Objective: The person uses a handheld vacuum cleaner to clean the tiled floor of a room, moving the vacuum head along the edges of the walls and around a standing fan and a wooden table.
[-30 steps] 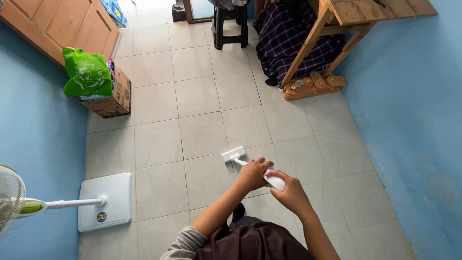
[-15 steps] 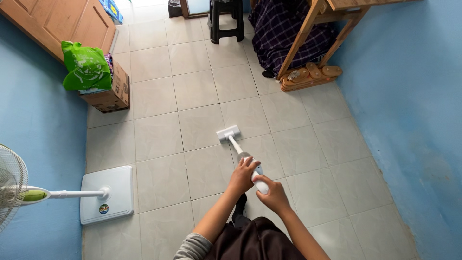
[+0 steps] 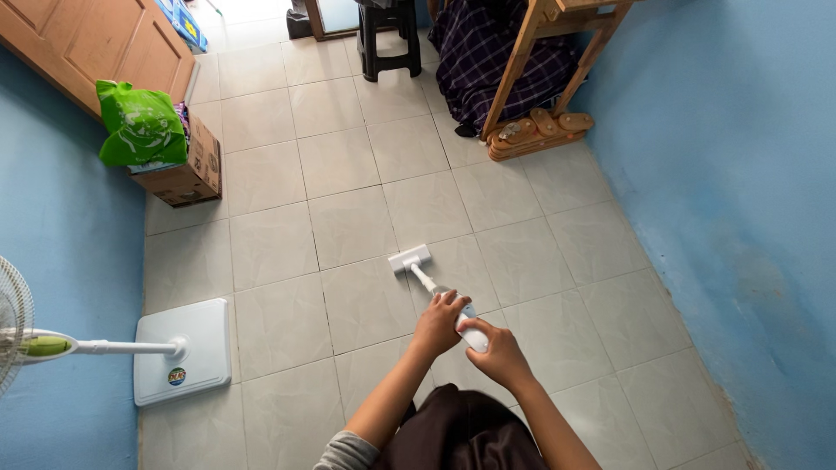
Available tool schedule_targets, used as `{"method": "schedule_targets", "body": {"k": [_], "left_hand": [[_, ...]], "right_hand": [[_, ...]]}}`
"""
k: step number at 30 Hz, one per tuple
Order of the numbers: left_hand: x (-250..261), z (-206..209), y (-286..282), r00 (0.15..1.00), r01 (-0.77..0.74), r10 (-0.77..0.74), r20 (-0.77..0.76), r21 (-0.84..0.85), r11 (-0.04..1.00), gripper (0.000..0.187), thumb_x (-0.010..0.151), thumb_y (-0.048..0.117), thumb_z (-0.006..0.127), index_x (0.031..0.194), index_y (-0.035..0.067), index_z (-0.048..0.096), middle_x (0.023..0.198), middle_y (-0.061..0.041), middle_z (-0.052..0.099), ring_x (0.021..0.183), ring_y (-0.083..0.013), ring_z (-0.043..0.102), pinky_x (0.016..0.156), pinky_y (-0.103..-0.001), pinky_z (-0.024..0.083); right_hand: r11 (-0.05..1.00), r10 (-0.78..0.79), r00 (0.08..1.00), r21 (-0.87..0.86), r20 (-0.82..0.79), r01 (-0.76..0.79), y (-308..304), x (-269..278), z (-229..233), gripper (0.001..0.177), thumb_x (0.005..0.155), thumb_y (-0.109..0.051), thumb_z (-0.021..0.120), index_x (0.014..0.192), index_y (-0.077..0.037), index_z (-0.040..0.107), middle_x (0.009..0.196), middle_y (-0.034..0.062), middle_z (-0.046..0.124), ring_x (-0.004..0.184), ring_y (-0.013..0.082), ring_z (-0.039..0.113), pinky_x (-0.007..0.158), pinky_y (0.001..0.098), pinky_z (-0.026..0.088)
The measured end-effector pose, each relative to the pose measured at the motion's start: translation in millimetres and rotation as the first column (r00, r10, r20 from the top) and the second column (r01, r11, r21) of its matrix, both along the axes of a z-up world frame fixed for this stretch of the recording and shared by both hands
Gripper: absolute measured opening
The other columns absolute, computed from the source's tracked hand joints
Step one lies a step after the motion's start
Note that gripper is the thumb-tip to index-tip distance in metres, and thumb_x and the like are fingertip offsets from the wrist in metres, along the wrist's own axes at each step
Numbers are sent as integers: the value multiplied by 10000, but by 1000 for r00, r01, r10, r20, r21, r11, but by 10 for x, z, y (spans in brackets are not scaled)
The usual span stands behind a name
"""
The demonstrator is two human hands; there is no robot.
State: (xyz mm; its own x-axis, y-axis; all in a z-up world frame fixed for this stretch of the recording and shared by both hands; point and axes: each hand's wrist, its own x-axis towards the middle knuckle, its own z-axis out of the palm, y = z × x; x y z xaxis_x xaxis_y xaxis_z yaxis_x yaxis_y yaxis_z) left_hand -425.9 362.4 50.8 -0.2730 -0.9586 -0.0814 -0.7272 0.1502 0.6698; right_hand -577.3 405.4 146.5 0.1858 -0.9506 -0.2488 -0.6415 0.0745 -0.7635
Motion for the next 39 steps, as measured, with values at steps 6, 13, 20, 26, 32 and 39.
{"method": "schedule_targets", "body": {"k": [6,13,20,26,32,39], "left_hand": [[-570,461,432,999,39,-38,-13,108,993,606,737,180,798,1318,208,627,1393,-94,582,1265,-364,569,984,-470,542],[-1059,33,829,999,-35,33,36,47,998,576,794,162,775,1344,215,613,1446,-97,547,1357,-397,504,993,-475,549],[-1393,-463,1319,988,-135,137,68,-23,991,654,749,129,792,1360,242,587,1528,-124,470,1428,-443,403,1025,-507,513],[-1876,-301,1765,994,-110,110,8,8,994,593,786,150,766,1348,244,600,1510,-103,518,1408,-421,473,1027,-491,536],[-2457,-166,2157,999,-44,43,-27,-40,998,596,780,173,802,1344,226,614,1475,-126,537,1358,-453,472,1040,-510,500],[-2930,-124,2313,994,47,-47,-101,0,999,628,727,208,843,1319,224,631,1460,-129,552,1347,-411,498,1052,-498,480]], "right_hand": [[992,-50,997,116,-51,56,405,-567,421,347,745,-79,678,1068,-188,745,705,99,740,513,190,601,558,343,488],[1000,1,999,-6,45,-1,771,-1089,-76,345,735,-79,682,1060,-183,736,762,88,756,555,200,672,574,349,520],[987,146,989,-57,-19,-147,1176,-1450,-594,348,747,-103,709,1081,-196,727,695,142,714,624,265,708,625,380,530],[991,99,995,-87,-1,-99,1664,-1965,-427,340,738,-96,703,1061,-195,736,716,127,728,601,254,715,599,377,536],[990,23,1000,-136,-14,-25,2151,-2461,-151,354,736,-94,710,1075,-189,740,735,126,742,591,235,712,596,353,547],[978,-64,998,-200,9,65,2449,-2876,-38,342,728,-96,719,1061,-169,748,785,111,767,577,229,715,594,339,556]]}}
